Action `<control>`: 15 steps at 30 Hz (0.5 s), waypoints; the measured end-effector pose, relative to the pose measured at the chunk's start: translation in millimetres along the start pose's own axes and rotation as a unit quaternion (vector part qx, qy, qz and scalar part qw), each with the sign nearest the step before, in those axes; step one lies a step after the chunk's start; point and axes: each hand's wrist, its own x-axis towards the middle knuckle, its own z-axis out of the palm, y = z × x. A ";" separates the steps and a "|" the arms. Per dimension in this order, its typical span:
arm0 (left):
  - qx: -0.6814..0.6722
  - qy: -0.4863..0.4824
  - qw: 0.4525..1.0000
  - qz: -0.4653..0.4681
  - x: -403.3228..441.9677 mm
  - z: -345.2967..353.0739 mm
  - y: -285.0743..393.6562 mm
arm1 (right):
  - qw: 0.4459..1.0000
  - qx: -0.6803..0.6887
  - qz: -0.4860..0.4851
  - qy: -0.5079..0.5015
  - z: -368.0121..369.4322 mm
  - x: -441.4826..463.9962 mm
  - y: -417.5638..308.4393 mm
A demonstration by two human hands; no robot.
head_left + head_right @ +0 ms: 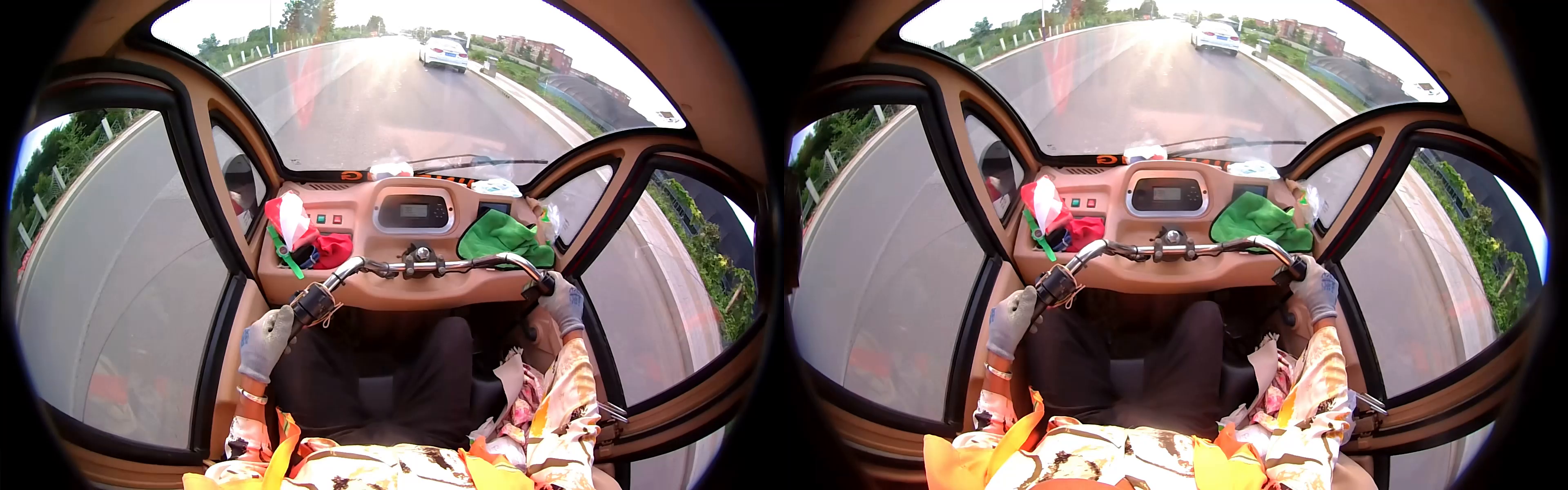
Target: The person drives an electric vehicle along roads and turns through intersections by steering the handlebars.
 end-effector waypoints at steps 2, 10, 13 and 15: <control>-0.003 -0.008 1.000 -0.006 0.7 -1.2 -1.5 | 1.000 -0.002 -0.013 0.002 0.6 0.7 2.0; -0.001 -0.005 1.000 -0.007 1.9 -1.4 -3.5 | 0.999 -0.004 -0.034 0.013 1.8 -0.8 2.4; 0.001 -0.003 1.000 -0.010 2.6 1.1 0.1 | 0.999 0.003 -0.030 0.016 3.8 -0.8 5.6; 0.010 0.004 1.000 -0.014 -0.3 -0.3 1.7 | 1.000 -0.003 -0.026 0.010 0.8 0.6 4.3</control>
